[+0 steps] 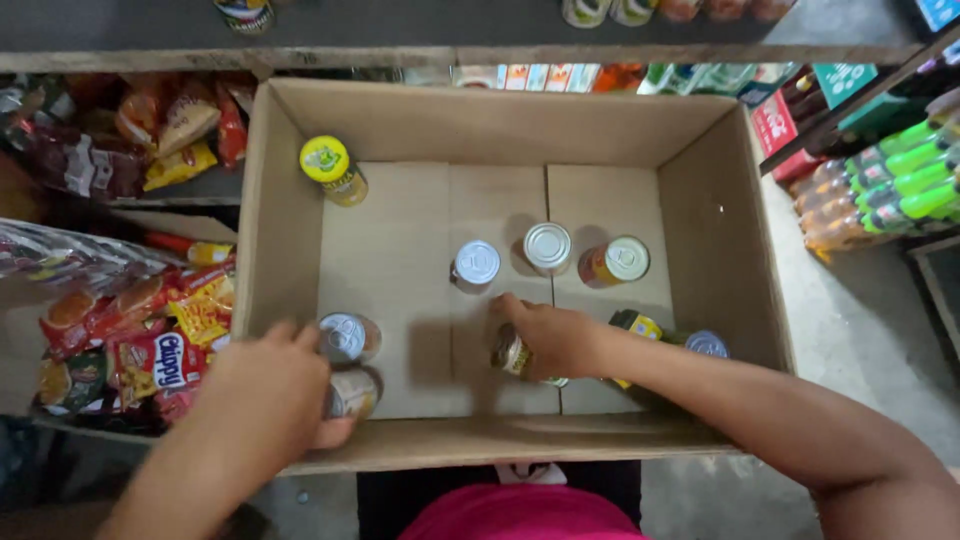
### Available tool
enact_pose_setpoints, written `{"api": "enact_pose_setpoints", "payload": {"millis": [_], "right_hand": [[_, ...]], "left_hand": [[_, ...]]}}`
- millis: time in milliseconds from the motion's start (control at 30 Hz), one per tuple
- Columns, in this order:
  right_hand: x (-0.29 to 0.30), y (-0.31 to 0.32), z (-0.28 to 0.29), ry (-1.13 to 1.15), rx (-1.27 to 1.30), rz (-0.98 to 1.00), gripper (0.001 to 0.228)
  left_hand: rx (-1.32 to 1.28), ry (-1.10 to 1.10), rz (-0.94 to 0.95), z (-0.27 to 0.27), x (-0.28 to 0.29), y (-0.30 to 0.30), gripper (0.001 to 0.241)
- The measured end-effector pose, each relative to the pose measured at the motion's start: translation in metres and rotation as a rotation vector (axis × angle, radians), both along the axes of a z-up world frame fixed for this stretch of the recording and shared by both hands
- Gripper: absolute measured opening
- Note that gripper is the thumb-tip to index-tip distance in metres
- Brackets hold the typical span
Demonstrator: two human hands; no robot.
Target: Organizing and stocking canned goods onto a shelf from a cardboard box.
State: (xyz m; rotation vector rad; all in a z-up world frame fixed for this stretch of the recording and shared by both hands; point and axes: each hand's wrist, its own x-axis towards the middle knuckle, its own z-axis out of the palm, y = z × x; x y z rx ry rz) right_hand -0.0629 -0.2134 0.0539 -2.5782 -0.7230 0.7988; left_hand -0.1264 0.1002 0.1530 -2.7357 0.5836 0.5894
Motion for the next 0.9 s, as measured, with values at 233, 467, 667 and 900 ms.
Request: {"api": "enact_pose_setpoints", "payload": {"millis": [233,467,667,900], "right_hand": [[0.018,-0.007,0.041,0.154,0.545,-0.13,0.094],[0.029,-0.018,0.039,0.316,1.137,-0.385,0.102],[0.023,-0.016,0.041,0.34,1.149,-0.406,0.101],[0.019,-0.008,0.048,0.32,1.168,-0.397,0.093]], "left_hand": [[-0.367,-0.12,0.037,0.112,0.026,-0.04,0.05],[-1.11,-0.485,-0.176,0.078,0.09,-0.089,0.044],[-1.149,-0.407,0.067,0.038,0.111,-0.095,0.036],[-1.668,-0.443,0.183,-0.011,0.113,-0.097,0.026]]}}
